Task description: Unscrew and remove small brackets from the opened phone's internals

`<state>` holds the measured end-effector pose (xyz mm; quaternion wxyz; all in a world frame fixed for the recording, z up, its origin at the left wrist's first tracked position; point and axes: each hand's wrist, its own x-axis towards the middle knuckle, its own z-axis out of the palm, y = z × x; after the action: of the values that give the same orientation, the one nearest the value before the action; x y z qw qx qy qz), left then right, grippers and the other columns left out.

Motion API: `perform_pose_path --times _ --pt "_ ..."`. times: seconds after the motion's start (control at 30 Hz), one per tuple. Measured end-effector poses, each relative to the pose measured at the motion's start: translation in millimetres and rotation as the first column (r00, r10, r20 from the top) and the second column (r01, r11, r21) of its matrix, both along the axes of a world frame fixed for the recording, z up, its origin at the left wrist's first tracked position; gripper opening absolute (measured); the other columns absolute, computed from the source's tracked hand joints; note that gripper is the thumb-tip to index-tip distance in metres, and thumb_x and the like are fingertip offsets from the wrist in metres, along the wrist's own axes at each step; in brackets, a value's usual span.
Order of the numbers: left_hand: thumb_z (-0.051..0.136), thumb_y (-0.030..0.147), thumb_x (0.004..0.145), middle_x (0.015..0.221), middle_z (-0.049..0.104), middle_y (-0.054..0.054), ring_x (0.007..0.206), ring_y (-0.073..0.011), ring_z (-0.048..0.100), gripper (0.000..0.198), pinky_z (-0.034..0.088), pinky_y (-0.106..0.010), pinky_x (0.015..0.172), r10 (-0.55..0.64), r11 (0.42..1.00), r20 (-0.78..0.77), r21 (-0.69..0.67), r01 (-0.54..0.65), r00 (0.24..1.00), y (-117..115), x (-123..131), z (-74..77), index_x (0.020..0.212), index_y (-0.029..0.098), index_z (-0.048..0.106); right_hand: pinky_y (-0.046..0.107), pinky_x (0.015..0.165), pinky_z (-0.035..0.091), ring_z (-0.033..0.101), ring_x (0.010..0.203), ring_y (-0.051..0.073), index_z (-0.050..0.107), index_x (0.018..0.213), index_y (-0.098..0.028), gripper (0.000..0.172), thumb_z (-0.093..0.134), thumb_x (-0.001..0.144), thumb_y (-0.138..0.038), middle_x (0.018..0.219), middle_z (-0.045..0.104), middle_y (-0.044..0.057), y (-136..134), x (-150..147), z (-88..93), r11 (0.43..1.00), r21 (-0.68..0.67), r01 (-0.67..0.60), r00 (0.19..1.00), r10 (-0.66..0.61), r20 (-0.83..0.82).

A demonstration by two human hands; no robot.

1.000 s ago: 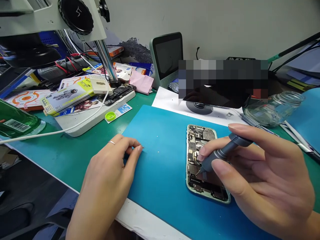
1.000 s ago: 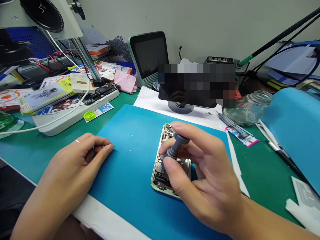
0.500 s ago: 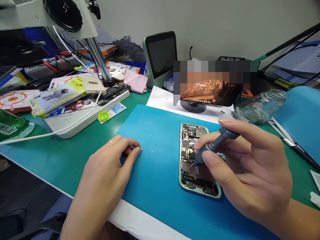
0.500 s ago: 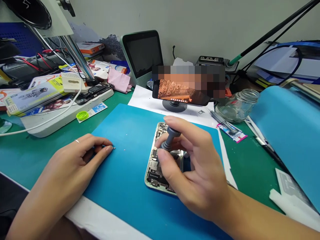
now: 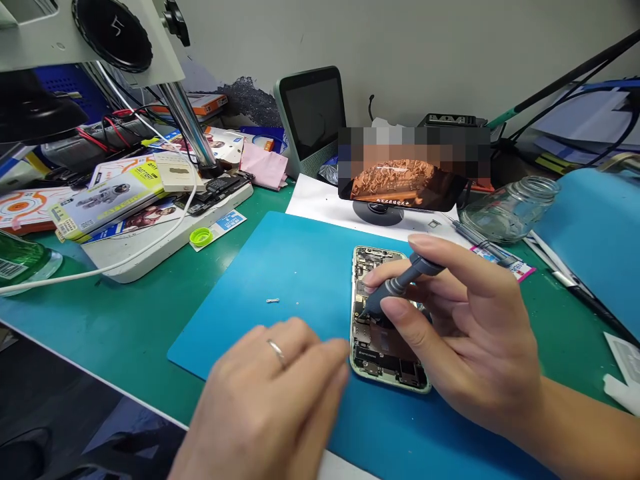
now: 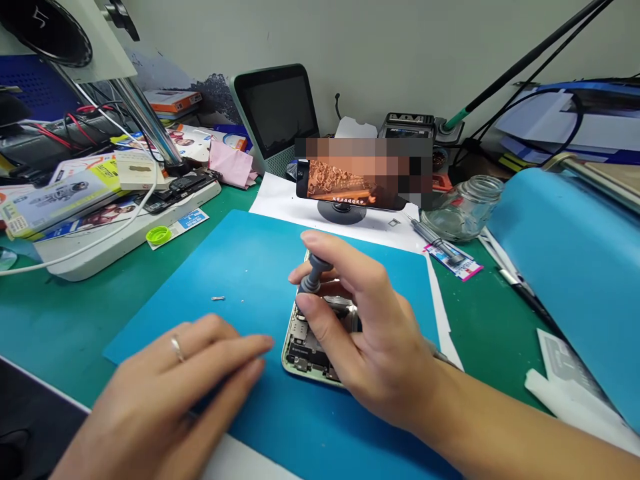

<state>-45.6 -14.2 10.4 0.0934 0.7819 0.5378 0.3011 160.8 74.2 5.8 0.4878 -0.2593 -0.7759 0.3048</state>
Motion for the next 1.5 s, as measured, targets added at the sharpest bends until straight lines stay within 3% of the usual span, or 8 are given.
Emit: perform_pose_path --times 0.1,0.27,0.53,0.9,1.17,1.3,1.5 --pt "0.053 0.022 0.104 0.087 0.061 0.002 0.071 -0.0158 0.057 0.023 0.043 -0.032 0.062 -0.092 0.996 -0.046 0.014 0.093 0.995 1 15 -3.7 0.126 0.025 0.061 0.028 0.071 0.068 0.073 0.099 0.019 0.047 0.150 -0.037 0.066 0.063 0.095 -0.006 0.115 0.069 0.005 1 0 -0.8 1.000 -0.001 -0.011 1.000 0.011 0.010" --pt "0.045 0.012 0.101 0.083 0.057 0.000 0.069 -0.0169 0.052 0.023 0.039 -0.033 0.062 -0.050 0.997 -0.114 -0.061 0.044 0.992 4 23 -6.5 0.108 0.022 0.065 0.025 0.067 0.069 0.073 0.091 0.017 0.047 0.150 -0.039 0.066 0.062 0.095 -0.004 0.114 0.068 0.004 0 -1 -1.1 0.997 -0.048 -0.054 0.999 0.054 0.004" --pt "0.046 0.010 0.098 0.084 0.057 0.000 0.068 -0.0167 0.049 0.035 0.036 -0.035 0.060 -0.069 0.995 -0.120 -0.082 0.059 0.990 4 21 -8.7 0.123 0.023 0.066 0.026 0.065 0.070 0.073 0.090 0.018 0.048 0.149 -0.040 0.065 0.062 0.096 -0.005 0.113 0.068 0.005 1 -1 -1.2 0.997 -0.057 -0.059 0.998 0.059 0.007" --pt "0.048 0.009 0.095 0.075 0.057 0.000 0.062 -0.0163 0.052 0.032 0.038 -0.035 0.054 -0.074 0.997 -0.086 -0.012 0.073 0.994 11 23 -3.9 0.111 0.018 0.074 0.031 0.071 0.071 0.074 0.098 0.020 0.049 0.149 -0.042 0.065 0.063 0.096 -0.008 0.123 0.069 0.005 1 -2 -2.0 0.999 -0.032 -0.013 1.000 0.014 0.026" --pt "0.051 0.008 0.091 0.071 0.062 0.002 0.058 -0.0163 0.057 0.030 0.038 -0.038 0.050 -0.142 0.989 -0.095 0.035 0.145 0.985 10 22 -2.9 0.109 0.017 0.074 0.038 0.086 0.069 0.074 0.112 0.023 0.043 0.155 -0.041 0.075 0.061 0.093 -0.001 0.146 0.064 0.005 2 1 0.5 0.992 0.052 -0.118 0.989 0.113 0.090" --pt "0.052 0.007 0.090 0.068 0.060 0.003 0.056 -0.0158 0.054 0.025 0.037 -0.037 0.049 -0.138 0.989 -0.073 0.049 0.142 0.988 12 23 -1.4 0.100 0.018 0.072 0.042 0.087 0.069 0.074 0.114 0.025 0.043 0.154 -0.041 0.074 0.061 0.094 -0.001 0.146 0.064 0.005 0 2 0.9 0.993 0.029 -0.113 0.990 0.110 0.094" --pt "0.050 0.008 0.092 0.067 0.059 0.004 0.054 -0.0144 0.055 0.021 0.033 -0.037 0.050 -0.216 0.976 -0.028 -0.024 0.215 0.976 8 22 -1.0 0.085 0.021 0.066 0.034 0.083 0.068 0.073 0.108 0.020 0.050 0.150 -0.039 0.074 0.067 0.089 0.000 0.137 0.069 0.002 7 -2 -0.1 0.990 0.097 -0.101 0.994 0.097 0.044"
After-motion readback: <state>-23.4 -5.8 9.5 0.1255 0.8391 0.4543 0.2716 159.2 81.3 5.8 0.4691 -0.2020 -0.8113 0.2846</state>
